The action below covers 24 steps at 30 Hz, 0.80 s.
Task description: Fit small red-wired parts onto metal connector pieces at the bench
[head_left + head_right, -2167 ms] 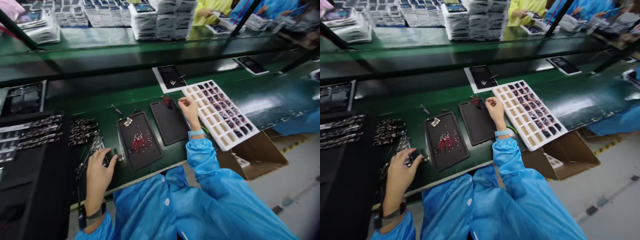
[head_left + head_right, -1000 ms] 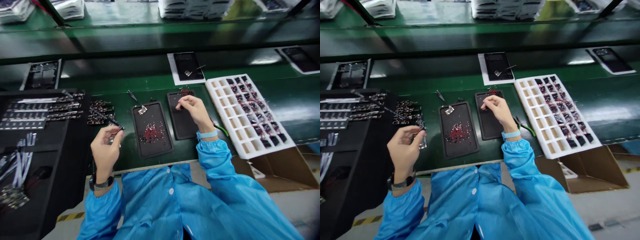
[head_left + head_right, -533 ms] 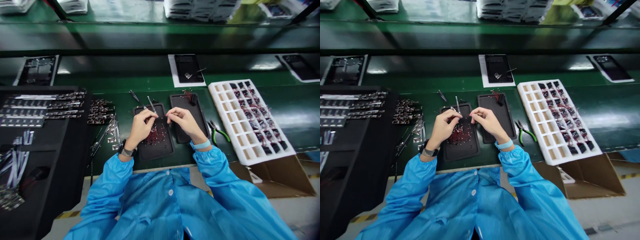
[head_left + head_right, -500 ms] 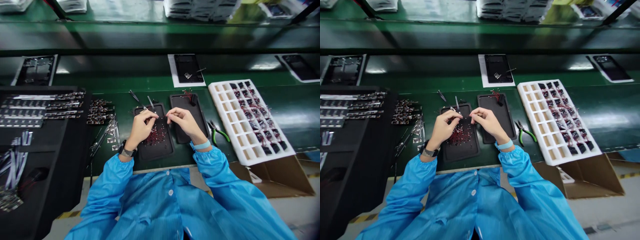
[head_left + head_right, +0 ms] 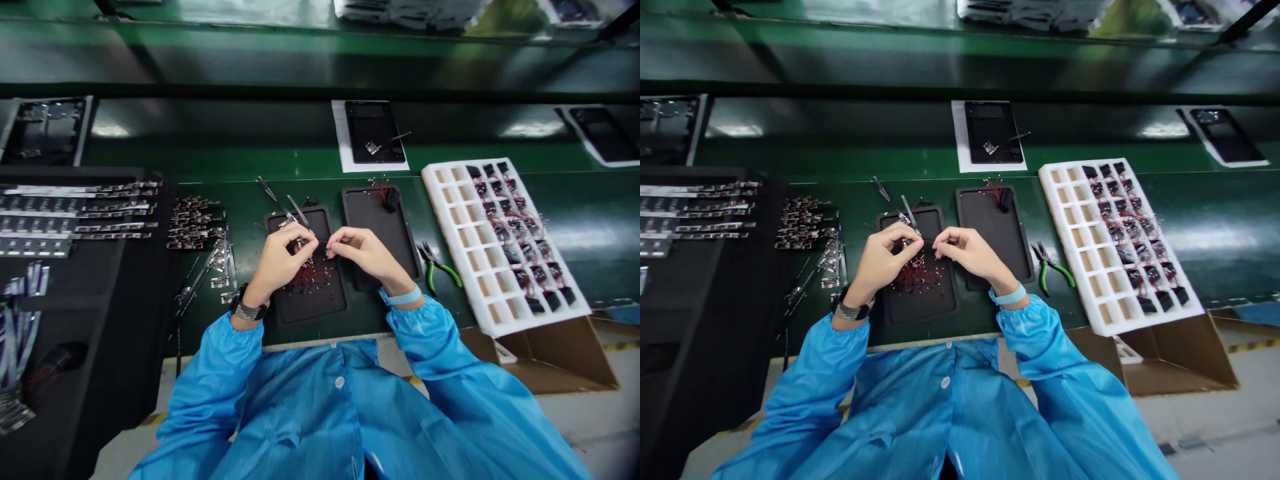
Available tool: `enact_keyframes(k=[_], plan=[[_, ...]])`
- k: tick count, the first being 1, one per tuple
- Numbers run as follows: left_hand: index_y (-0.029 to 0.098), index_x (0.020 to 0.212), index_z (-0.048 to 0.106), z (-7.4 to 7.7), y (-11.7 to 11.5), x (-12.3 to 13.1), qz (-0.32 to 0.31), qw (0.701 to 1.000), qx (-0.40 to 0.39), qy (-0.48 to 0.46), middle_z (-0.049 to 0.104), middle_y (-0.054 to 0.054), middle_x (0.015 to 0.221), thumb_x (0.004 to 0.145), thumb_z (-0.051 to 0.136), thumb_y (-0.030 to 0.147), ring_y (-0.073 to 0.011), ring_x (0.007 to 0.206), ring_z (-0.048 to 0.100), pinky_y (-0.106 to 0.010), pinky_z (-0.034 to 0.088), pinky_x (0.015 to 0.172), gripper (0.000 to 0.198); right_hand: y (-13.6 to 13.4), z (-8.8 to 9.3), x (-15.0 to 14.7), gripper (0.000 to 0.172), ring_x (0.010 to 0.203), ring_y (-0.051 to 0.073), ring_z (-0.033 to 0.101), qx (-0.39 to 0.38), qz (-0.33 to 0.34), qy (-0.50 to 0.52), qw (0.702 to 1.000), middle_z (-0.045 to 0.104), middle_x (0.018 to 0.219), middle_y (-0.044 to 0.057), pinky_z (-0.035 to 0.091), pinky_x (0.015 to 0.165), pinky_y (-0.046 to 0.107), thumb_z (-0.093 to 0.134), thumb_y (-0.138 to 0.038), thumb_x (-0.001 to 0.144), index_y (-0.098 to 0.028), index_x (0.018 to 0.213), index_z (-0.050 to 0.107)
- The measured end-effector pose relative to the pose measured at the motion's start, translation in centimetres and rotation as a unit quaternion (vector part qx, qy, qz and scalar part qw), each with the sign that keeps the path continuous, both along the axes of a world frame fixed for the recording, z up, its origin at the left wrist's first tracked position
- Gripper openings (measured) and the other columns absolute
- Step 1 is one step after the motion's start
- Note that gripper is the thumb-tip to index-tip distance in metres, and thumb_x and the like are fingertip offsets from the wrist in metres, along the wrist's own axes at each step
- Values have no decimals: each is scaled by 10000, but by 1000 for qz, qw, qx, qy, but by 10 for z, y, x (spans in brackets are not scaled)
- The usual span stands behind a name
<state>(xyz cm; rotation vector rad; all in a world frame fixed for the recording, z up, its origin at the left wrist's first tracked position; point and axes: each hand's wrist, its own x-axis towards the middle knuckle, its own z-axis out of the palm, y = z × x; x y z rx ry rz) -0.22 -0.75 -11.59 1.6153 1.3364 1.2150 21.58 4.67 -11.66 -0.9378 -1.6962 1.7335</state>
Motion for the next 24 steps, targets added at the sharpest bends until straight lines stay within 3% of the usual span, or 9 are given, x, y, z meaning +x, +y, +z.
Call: enact_keyframes(k=[7,11,13,17,21,24], plan=[[181,823,742,8,-4,0,-78,996,-5,44,723,-40,873,905,690,168,-166,818,663,-295,485,773,98,-3,9,1,242,649,138,628,45,45,-38,997,734,767,39,500,702,283,706,-379,952,-141,981,741],[182,823,736,6,-5,1,-92,994,3,56,711,-33,857,901,684,145,-167,824,665,-295,486,789,101,-5,11,1,196,736,149,627,113,36,-68,991,712,794,36,477,746,277,703,-327,940,-136,946,750],[185,831,736,5,-5,1,-94,994,1,60,711,-36,863,905,681,149,-173,831,668,-299,491,791,99,-7,11,1,169,666,118,545,142,33,-90,985,633,719,-6,429,690,258,693,-296,934,-136,915,743],[191,863,744,6,-5,1,-96,993,-5,63,724,-52,910,935,670,186,-191,871,681,-323,506,825,104,-10,10,0,140,556,82,298,185,30,-129,974,331,576,-91,295,590,252,673,-255,924,-139,872,730],[194,906,743,7,-6,0,-88,995,-32,19,728,-59,948,943,677,212,-194,887,689,-333,523,842,78,-12,8,1,156,561,83,269,202,6,-121,972,306,577,-90,268,585,259,669,-263,926,-135,880,745],[184,922,692,4,-5,0,-48,991,-86,-86,700,-37,911,893,728,211,-161,787,683,-303,541,762,53,-11,9,2,187,554,84,276,187,-19,-112,976,333,568,-82,259,577,267,677,-290,930,-128,879,756]])
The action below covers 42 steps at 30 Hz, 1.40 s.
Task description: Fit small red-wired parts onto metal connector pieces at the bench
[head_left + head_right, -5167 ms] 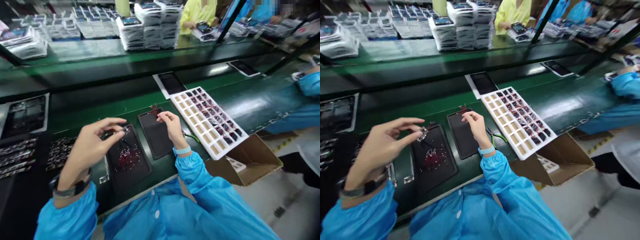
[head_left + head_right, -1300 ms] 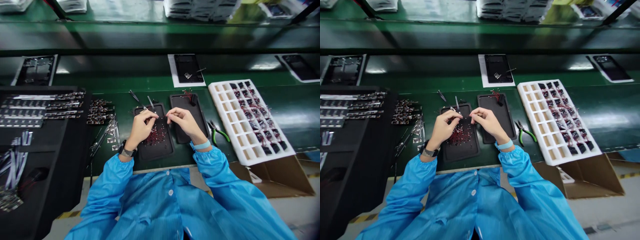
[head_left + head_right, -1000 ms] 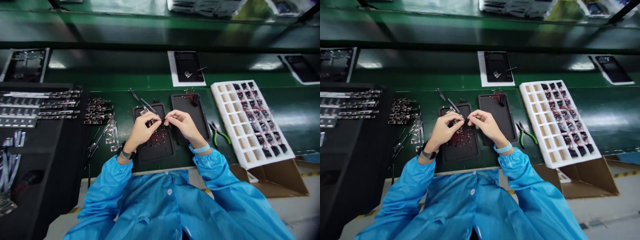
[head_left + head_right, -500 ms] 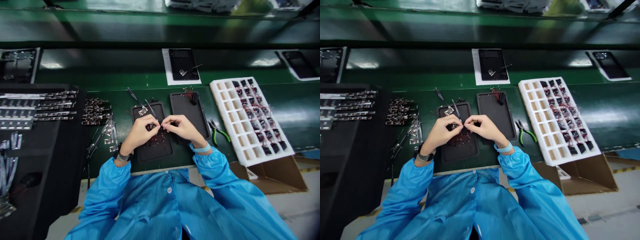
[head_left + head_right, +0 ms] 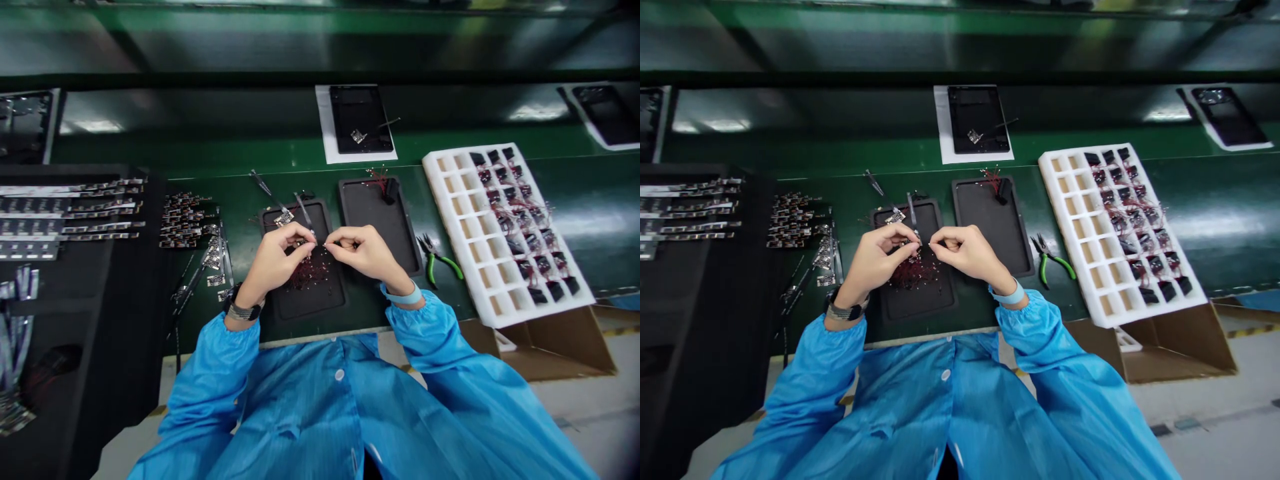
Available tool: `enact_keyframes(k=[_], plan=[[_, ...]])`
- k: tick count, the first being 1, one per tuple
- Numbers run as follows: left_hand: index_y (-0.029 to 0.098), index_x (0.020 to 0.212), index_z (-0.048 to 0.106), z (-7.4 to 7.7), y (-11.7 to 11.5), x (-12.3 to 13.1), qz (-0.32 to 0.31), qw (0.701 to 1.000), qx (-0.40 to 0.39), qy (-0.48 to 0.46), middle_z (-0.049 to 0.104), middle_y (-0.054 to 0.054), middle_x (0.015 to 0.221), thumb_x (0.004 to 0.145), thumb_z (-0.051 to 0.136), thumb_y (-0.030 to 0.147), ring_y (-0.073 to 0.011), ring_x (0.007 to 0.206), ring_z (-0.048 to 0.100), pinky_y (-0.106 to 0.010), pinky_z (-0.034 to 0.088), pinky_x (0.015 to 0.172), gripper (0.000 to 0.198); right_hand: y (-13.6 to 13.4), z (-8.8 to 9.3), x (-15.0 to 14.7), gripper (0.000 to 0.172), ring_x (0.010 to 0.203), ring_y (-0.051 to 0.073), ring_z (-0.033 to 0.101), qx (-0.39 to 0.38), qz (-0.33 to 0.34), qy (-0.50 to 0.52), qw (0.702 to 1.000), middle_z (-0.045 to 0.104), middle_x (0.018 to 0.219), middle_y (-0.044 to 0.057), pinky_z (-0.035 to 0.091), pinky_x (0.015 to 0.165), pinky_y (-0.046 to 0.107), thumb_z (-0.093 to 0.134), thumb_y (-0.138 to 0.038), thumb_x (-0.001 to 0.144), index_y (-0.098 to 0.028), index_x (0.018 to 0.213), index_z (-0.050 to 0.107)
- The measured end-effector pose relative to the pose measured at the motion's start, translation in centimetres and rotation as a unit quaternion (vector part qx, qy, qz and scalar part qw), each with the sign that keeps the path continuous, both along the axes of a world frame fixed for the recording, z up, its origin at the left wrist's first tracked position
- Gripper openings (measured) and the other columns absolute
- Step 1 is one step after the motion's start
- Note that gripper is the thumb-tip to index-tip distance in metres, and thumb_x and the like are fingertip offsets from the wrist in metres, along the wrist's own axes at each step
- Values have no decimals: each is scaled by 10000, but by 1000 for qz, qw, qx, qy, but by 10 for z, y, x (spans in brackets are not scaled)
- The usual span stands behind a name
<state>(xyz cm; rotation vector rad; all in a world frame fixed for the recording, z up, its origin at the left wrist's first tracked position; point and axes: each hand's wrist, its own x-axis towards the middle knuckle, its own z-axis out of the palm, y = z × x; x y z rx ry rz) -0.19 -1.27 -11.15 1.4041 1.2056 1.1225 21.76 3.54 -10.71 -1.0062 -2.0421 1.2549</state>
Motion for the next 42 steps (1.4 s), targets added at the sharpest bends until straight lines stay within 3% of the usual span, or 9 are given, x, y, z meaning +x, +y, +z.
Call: enact_keyframes(k=[3,6,12,20,28,42], plan=[[180,925,625,-2,1,1,50,993,-47,-93,691,-21,890,792,822,212,-141,743,683,-275,555,716,240,1,2,0,208,544,85,283,-18,-11,13,1000,350,558,-76,248,565,271,685,-312,929,-124,880,759],[179,978,626,-2,1,2,55,987,-75,-127,718,-19,866,742,863,213,-141,746,692,-266,564,716,336,0,3,-1,212,539,85,279,-25,-6,21,999,355,553,-74,241,557,271,686,-315,928,-123,876,759],[152,916,723,-4,0,6,31,989,-89,-116,741,-40,803,778,846,258,-151,714,706,-285,565,712,213,-2,1,-3,229,539,90,310,-39,-2,20,999,408,553,-55,257,548,271,681,-343,926,-136,877,765],[153,891,720,-5,0,7,58,988,-98,-104,731,-30,722,771,858,287,-164,657,711,-292,568,655,227,-1,0,-3,248,555,99,331,-56,-5,22,998,446,574,-37,252,538,273,695,-373,919,-141,887,778],[142,901,723,-9,0,8,47,987,-99,-116,739,-34,734,778,846,255,-152,655,712,-263,552,630,207,-3,2,-6,225,547,93,333,-60,-6,18,998,443,562,-43,251,537,269,686,-335,906,-132,862,774],[158,877,722,-10,-5,15,72,993,-81,-40,740,-33,722,797,807,243,-171,664,728,-292,570,666,144,-3,-8,-5,263,551,91,346,-76,7,-5,997,447,571,-45,254,531,256,694,-371,921,-128,855,770]])
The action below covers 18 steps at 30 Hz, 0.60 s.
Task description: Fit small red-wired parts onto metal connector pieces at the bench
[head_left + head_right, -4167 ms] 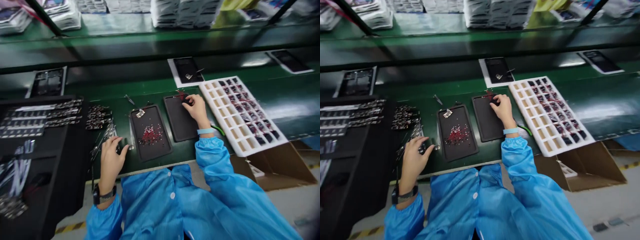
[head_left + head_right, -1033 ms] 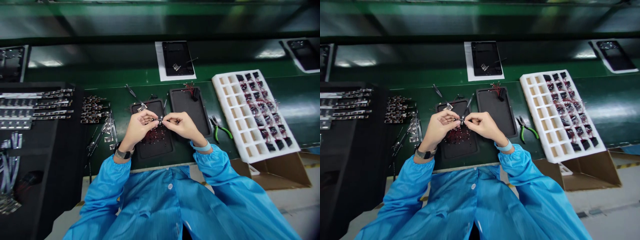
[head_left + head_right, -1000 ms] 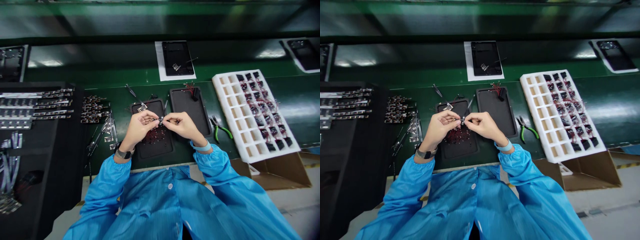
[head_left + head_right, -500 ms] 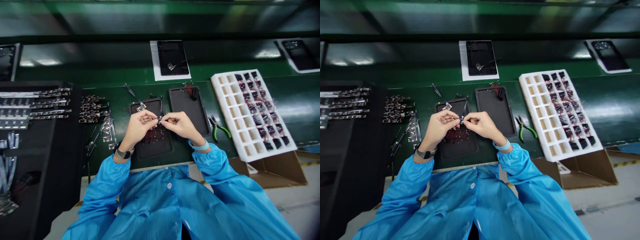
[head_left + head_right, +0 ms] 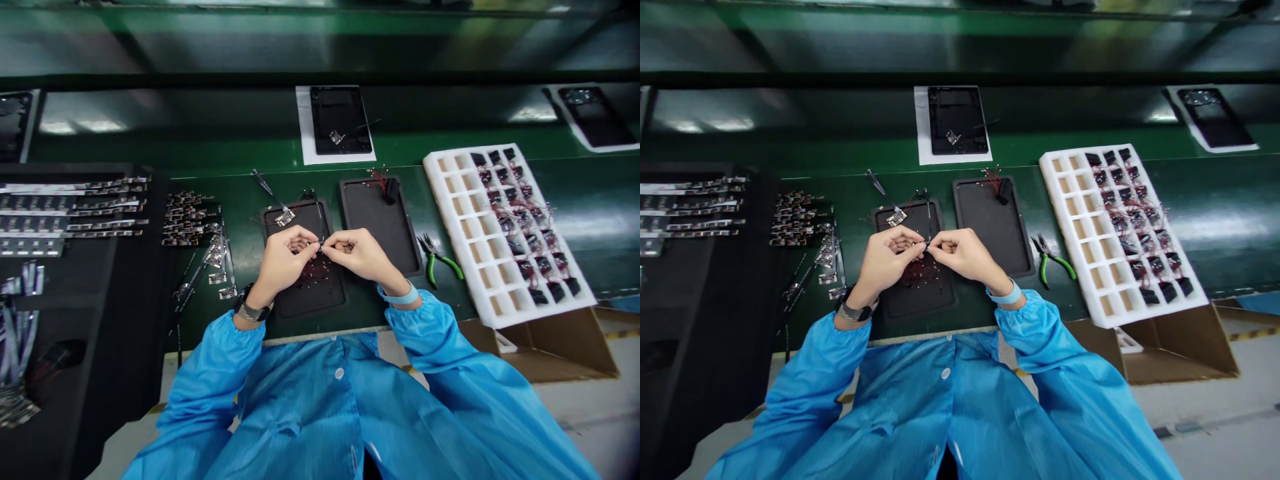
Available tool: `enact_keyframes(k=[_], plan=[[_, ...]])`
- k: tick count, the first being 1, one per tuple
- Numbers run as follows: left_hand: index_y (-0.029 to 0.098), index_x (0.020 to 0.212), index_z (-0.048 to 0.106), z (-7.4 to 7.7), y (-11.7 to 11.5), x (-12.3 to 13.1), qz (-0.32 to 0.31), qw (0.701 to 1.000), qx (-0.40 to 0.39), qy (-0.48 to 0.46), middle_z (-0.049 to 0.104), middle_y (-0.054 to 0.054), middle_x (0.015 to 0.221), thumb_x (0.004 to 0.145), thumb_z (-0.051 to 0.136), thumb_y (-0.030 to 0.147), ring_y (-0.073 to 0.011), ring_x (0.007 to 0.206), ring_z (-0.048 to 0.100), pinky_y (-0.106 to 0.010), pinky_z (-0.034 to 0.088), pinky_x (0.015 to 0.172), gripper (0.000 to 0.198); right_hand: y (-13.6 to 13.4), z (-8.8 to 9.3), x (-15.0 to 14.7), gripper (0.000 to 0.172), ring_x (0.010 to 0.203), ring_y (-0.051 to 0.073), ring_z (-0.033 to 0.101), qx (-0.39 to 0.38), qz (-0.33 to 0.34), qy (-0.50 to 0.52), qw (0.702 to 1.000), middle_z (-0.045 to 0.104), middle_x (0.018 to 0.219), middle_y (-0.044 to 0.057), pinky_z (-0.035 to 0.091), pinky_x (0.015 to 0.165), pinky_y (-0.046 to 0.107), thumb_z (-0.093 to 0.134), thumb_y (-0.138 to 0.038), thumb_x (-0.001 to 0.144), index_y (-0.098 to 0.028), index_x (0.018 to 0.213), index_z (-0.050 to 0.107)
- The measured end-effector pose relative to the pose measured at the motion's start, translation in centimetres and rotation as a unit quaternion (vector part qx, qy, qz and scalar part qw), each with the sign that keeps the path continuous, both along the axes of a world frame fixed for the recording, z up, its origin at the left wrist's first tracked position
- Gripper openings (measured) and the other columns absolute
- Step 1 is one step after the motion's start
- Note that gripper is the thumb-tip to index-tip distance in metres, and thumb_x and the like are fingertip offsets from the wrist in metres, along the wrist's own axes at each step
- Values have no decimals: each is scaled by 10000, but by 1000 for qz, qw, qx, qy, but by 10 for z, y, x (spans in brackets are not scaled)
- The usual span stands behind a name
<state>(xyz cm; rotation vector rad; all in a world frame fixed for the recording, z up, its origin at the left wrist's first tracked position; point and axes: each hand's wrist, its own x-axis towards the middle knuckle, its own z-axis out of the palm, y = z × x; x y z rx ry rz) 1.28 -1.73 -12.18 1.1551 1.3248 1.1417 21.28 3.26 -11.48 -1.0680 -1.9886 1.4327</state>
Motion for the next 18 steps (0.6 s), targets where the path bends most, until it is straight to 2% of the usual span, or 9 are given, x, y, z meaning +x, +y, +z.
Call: enact_keyframes(k=[6,12,18], plan=[[147,879,721,4,3,-4,-7,997,-24,-78,745,-39,707,770,848,269,-172,650,733,-294,591,671,208,1,10,2,277,565,97,371,-31,-3,30,999,486,594,-31,270,538,263,715,-392,910,-123,880,777],[146,881,719,6,3,-5,-13,996,-27,-88,746,-40,703,767,851,264,-168,641,729,-289,592,664,211,3,9,3,277,569,97,381,-37,6,47,998,522,610,-22,274,536,265,733,-403,901,-131,891,784],[144,880,718,7,3,-5,-21,995,-34,-90,745,-42,700,757,863,285,-173,633,730,-300,600,661,237,4,11,2,304,557,93,354,-43,14,44,998,486,588,-32,254,520,263,732,-432,899,-133,852,762]])
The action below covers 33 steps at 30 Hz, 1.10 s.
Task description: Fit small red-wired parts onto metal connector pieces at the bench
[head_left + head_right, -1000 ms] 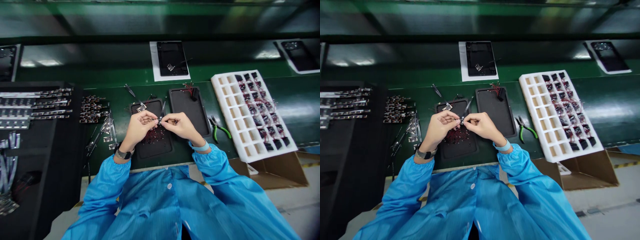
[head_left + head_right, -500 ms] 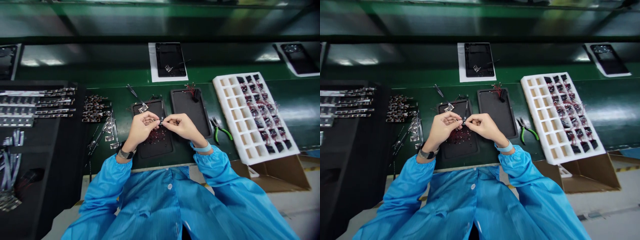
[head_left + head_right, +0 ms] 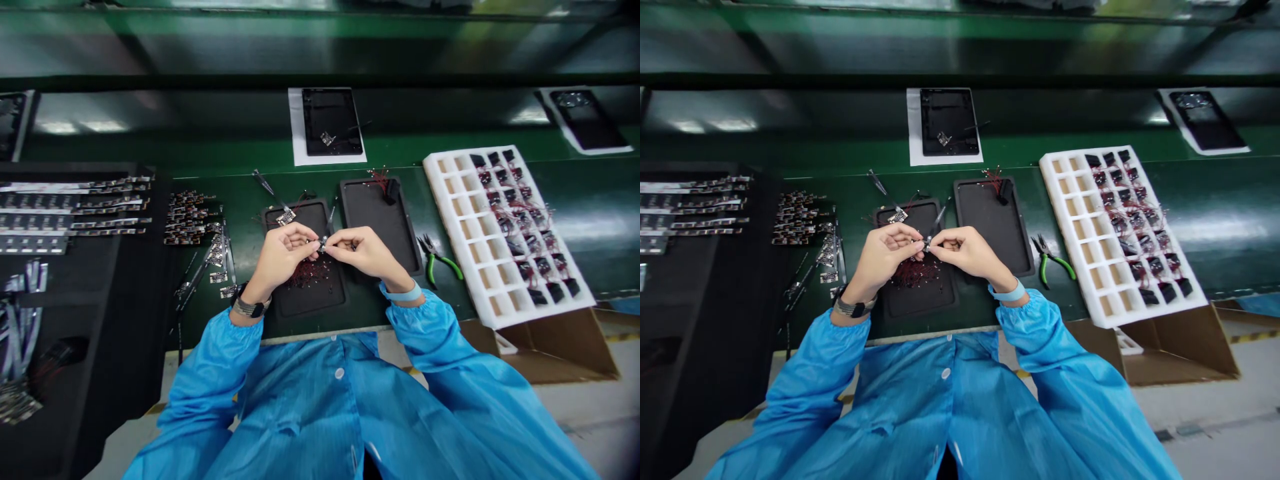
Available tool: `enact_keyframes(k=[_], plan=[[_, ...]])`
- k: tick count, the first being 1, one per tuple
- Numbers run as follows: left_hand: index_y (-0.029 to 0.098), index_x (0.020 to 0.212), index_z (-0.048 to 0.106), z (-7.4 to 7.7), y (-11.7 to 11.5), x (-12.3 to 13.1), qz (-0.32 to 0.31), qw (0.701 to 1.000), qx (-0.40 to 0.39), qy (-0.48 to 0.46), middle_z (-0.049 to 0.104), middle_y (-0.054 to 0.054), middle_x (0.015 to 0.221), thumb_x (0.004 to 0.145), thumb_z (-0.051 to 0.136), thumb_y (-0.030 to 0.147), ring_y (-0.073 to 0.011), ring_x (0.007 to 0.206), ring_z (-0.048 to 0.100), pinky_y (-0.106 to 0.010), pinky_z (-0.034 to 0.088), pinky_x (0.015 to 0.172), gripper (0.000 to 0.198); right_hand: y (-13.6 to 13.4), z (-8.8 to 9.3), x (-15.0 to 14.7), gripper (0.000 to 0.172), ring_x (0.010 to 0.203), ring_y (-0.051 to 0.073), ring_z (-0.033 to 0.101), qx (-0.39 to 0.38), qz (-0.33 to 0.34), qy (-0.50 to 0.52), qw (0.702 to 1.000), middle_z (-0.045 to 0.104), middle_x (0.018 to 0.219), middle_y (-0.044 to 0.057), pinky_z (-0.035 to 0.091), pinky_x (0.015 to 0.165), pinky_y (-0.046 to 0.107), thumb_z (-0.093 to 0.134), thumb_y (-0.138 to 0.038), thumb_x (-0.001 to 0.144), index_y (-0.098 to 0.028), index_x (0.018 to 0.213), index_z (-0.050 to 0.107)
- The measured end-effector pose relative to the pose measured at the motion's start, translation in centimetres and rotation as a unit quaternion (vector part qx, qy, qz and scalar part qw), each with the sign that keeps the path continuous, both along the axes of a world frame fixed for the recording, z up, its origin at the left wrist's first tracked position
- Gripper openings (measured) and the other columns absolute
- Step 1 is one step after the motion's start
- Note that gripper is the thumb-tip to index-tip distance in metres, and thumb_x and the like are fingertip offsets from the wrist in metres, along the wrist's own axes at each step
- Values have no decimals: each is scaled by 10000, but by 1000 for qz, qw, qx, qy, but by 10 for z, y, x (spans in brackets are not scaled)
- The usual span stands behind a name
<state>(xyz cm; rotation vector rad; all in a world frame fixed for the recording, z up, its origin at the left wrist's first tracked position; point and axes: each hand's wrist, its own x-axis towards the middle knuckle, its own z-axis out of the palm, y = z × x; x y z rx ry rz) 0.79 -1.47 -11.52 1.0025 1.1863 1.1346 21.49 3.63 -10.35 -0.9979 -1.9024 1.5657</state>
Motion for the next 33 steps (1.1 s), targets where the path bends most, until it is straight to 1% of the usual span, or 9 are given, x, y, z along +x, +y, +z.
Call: enact_keyframes(k=[8,12,19,26,30,33], plan=[[137,879,726,0,1,-2,-11,1000,-5,-1,747,-53,695,755,850,269,-172,633,731,-288,591,650,219,0,-1,0,298,552,84,343,-8,12,-8,1000,453,585,-45,245,525,261,726,-411,909,-120,850,752],[146,864,725,-2,0,0,-3,1000,-3,21,740,-39,695,749,852,252,-168,633,731,-278,587,645,202,-1,-3,0,306,548,82,334,-9,8,-17,1000,444,580,-47,238,522,259,724,-415,907,-119,835,748],[153,892,730,-7,-2,1,1,998,24,58,739,-34,715,793,824,237,-167,659,734,-279,587,666,160,-2,-7,-1,282,542,81,334,-5,-7,-25,1000,441,572,-50,241,516,255,719,-387,895,-115,825,746],[145,876,727,-3,-5,6,11,994,31,105,749,-38,736,818,785,228,-159,660,738,-255,580,659,117,-2,-10,-1,305,545,80,339,-4,0,-38,999,437,570,-51,247,522,249,708,-405,902,-112,821,740],[139,875,726,0,-3,2,-1,998,2,55,747,-39,705,784,817,243,-168,644,744,-251,578,640,166,-1,-8,1,351,565,87,380,-30,-2,-22,999,504,606,-31,264,532,253,740,-459,889,-109,871,760],[130,866,726,4,-2,-2,-24,999,-17,19,748,-47,674,757,845,250,-168,620,738,-246,575,628,201,-1,-4,2,351,556,84,385,-55,4,2,998,510,603,-35,270,534,252,774,-466,869,-116,881,754]])
